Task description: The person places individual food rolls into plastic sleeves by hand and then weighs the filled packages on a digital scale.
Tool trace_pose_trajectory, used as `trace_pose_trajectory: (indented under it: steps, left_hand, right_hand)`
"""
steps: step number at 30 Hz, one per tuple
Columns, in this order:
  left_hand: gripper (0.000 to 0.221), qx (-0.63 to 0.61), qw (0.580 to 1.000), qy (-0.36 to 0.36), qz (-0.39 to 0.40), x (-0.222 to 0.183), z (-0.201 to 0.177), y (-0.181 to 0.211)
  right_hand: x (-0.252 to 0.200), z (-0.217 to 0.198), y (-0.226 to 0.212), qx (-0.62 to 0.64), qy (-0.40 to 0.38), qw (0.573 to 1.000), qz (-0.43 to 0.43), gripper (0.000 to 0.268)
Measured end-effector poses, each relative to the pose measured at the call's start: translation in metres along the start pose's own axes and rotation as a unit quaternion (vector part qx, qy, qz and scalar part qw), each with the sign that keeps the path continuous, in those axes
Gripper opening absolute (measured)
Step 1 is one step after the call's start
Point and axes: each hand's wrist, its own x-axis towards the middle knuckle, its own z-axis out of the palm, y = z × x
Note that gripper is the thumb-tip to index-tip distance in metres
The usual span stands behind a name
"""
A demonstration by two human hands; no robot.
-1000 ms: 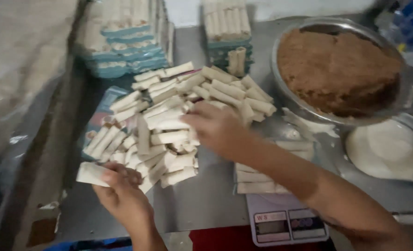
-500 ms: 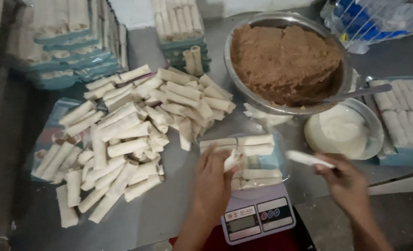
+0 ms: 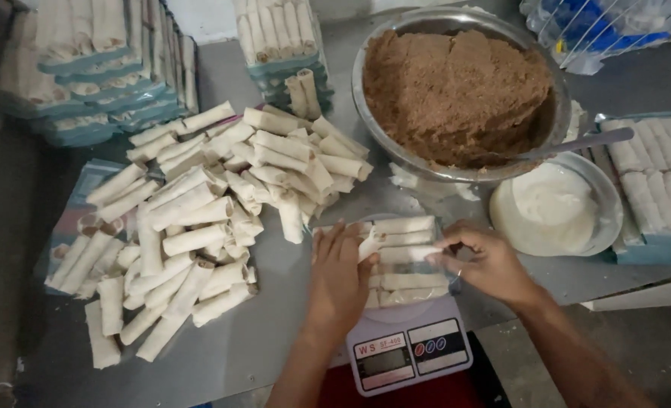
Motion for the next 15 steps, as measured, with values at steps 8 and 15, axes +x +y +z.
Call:
trace_pose_trajectory:
  steps: [8,15]
  left_hand:
    - [0.034,0.140,0.976,-0.165,-0.010,0.010,-0.024,0.038]
    - [0.018,-0.015,0.980,-0.080,0.179,-0.002,-0.039,0.085]
  right_hand:
    - [0.000,-0.034,-0.039,-0.171,-0.085,0.980,-0.060,0.040]
    - [-0.028,-0.045,-0.075,-0.102,-0.084,0.987,-0.089,0.028]
